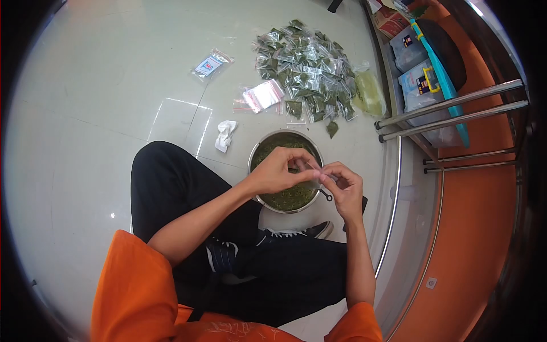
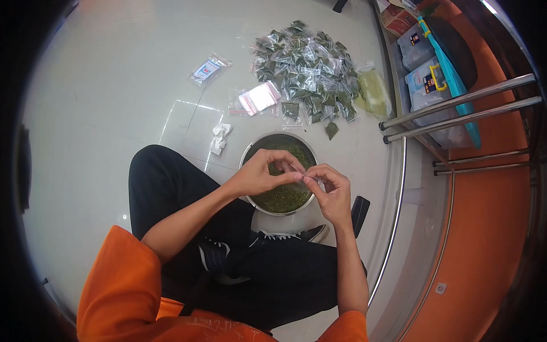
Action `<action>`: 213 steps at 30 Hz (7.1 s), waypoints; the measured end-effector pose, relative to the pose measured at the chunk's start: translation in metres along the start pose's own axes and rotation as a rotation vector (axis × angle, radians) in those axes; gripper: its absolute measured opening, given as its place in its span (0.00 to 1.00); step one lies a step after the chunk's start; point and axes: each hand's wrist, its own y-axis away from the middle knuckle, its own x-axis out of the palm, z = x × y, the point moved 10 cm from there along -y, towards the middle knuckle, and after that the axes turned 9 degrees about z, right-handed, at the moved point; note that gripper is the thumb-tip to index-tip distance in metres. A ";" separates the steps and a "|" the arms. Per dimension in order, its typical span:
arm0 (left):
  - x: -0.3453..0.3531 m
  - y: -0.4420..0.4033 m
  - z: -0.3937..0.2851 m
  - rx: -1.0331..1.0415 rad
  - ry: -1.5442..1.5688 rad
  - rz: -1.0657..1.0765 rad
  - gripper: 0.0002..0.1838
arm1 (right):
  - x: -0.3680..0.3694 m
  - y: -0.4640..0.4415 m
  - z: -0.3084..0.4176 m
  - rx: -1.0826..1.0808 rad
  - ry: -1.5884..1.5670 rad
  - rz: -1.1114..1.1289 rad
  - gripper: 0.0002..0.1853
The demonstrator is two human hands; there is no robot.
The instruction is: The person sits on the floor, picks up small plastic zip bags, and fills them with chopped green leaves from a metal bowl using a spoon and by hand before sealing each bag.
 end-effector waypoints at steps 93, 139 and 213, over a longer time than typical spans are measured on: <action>-0.037 -0.004 0.023 -0.112 0.470 -0.169 0.16 | 0.001 -0.035 0.023 0.268 0.194 -0.176 0.06; 0.013 0.004 -0.005 -0.194 -0.347 0.011 0.12 | 0.044 0.022 0.053 -0.216 0.913 -0.319 0.04; -0.080 0.014 0.085 -0.662 -0.423 -0.130 0.24 | -0.038 -0.012 -0.057 0.222 1.248 0.187 0.16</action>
